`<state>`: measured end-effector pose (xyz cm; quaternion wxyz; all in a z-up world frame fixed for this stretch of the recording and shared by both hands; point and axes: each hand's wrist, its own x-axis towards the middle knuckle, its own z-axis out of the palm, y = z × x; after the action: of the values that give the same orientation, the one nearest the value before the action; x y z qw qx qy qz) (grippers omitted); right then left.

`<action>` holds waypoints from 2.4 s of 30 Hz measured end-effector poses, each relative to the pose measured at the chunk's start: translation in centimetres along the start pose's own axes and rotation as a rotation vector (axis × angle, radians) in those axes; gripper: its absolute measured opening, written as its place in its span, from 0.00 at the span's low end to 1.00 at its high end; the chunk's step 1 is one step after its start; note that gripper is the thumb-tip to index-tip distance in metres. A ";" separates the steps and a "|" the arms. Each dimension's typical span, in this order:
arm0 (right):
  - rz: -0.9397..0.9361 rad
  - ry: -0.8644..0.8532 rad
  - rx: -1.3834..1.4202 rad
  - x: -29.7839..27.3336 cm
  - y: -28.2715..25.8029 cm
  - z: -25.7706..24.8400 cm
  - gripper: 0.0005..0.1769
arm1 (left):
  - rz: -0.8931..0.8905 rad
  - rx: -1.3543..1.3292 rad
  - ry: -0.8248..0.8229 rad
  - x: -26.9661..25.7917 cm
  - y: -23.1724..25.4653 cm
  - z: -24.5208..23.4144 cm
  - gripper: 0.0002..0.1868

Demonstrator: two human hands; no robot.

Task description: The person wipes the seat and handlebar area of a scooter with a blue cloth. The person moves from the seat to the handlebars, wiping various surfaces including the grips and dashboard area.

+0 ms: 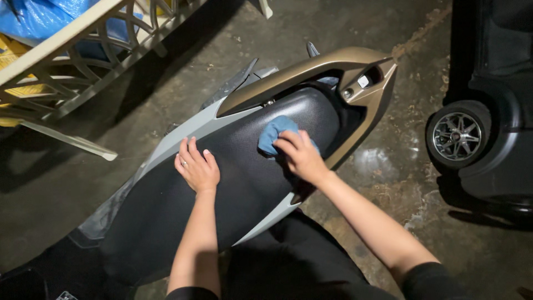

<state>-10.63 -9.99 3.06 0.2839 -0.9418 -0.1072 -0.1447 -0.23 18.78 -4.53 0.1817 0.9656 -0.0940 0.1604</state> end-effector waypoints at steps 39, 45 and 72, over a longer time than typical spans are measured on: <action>-0.052 0.242 -0.480 14.0 7.4 1.6 0.18 | -0.074 -0.034 0.028 0.4 0.4 0.0 0.29; -0.178 -0.186 -0.455 18.0 1.5 7.7 0.36 | -0.056 -0.112 0.009 0.4 0.1 0.3 0.30; -0.586 -0.427 -0.052 5.1 -24.5 24.8 0.43 | -0.577 -0.117 0.267 -16.4 -23.8 -13.7 0.31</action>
<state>-7.52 24.59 -2.64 0.1776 -0.8870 -0.4257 -0.0228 -13.53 47.84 -5.71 0.2855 0.9108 0.1992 0.2217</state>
